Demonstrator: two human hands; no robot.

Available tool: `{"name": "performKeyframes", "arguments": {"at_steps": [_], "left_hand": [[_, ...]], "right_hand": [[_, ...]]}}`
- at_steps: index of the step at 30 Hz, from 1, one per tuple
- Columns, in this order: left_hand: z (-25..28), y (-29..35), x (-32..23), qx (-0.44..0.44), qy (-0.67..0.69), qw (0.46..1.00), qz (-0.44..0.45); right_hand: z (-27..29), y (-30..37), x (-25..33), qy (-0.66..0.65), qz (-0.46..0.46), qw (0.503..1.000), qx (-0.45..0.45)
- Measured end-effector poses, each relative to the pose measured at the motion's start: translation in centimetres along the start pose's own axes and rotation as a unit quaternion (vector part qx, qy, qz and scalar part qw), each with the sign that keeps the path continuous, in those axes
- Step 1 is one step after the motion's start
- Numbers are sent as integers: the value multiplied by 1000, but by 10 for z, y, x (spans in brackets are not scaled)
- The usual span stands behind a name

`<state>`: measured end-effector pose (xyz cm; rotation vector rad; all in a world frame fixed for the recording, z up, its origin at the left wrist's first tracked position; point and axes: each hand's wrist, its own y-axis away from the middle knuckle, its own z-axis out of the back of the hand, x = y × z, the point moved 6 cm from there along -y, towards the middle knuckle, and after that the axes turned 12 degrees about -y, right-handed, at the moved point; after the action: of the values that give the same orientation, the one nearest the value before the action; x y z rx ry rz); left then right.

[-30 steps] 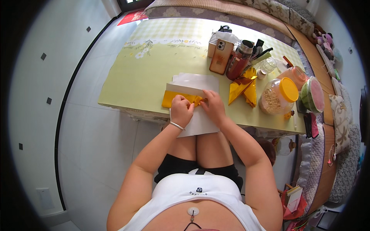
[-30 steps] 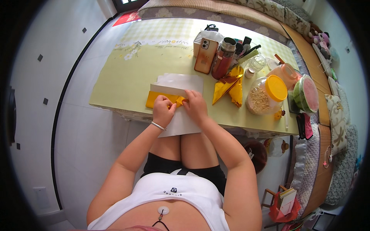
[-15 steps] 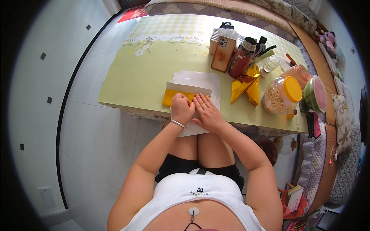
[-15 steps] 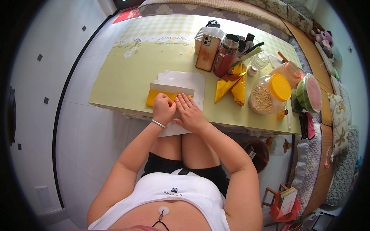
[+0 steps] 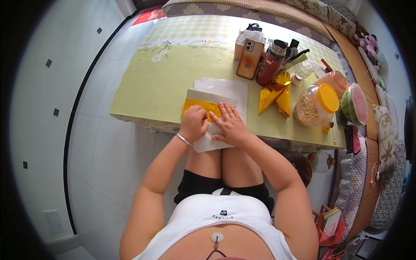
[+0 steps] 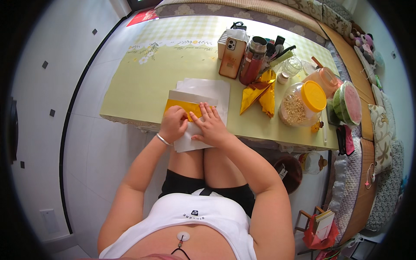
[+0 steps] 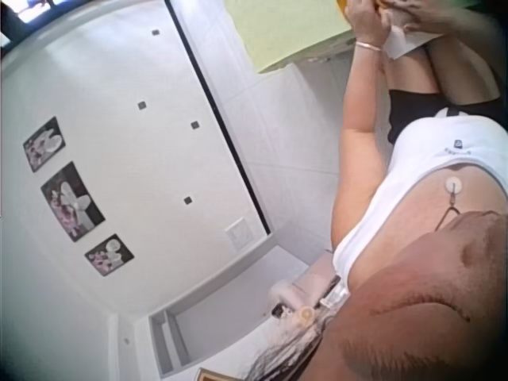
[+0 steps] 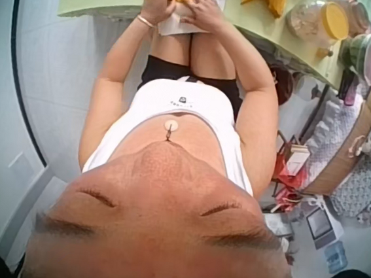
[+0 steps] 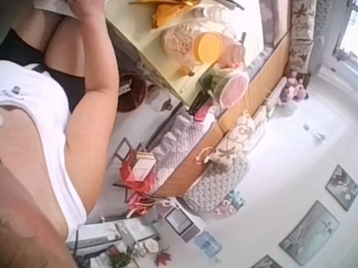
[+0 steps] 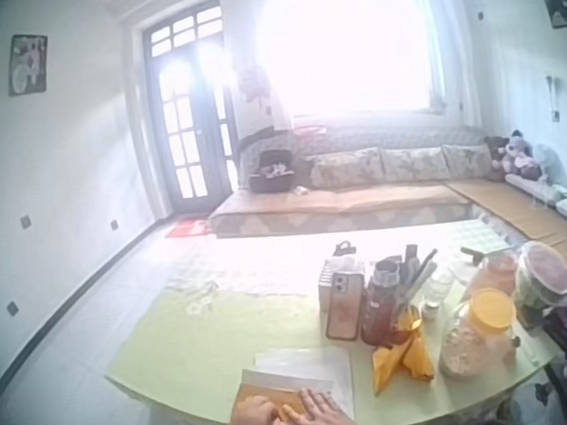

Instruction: The person sits on the floor and folds multiple sheets of yellow paper into triangular shapes by hand. They repeatedly pick up a sheet, fold it in half, then fold the corners to form a triangle, and place the finished piece on a pile.

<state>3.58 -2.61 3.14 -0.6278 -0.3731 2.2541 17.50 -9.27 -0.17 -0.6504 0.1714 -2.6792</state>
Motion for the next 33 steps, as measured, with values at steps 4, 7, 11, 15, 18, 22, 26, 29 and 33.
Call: {"name": "performKeyframes", "arguments": {"at_steps": [4, 7, 11, 15, 18, 22, 26, 29, 33], "left_hand": [[31, 15, 26, -26, -100, 989, -101], [43, 15, 26, -45, -146, 968, -196], [35, 19, 26, -50, -189, 944, -266], [29, 22, 13, -85, -192, 926, -313], [29, 23, -14, -88, -137, 934, -319], [22, 26, -27, -51, -49, 968, -241], [16, 25, 6, -48, 105, 993, -18], [16, 28, 15, -49, 50, 997, 42], [8, 26, 21, -66, 18, 995, 79]], "right_hand": [[1, 0, 1, 7, 12, 1000, 25], [3, -1, 5, 17, 22, 999, 46], [8, 0, 3, 3, 31, 996, 80], [23, 4, -28, -139, 63, 987, 52], [39, 0, -45, -235, 43, 971, -34], [29, -3, -18, -264, -1, 963, -63], [30, 2, 14, -160, 27, 982, -99], [13, 0, 4, -158, -10, 976, -150], [11, -1, -2, -164, -64, 962, -207]]}}
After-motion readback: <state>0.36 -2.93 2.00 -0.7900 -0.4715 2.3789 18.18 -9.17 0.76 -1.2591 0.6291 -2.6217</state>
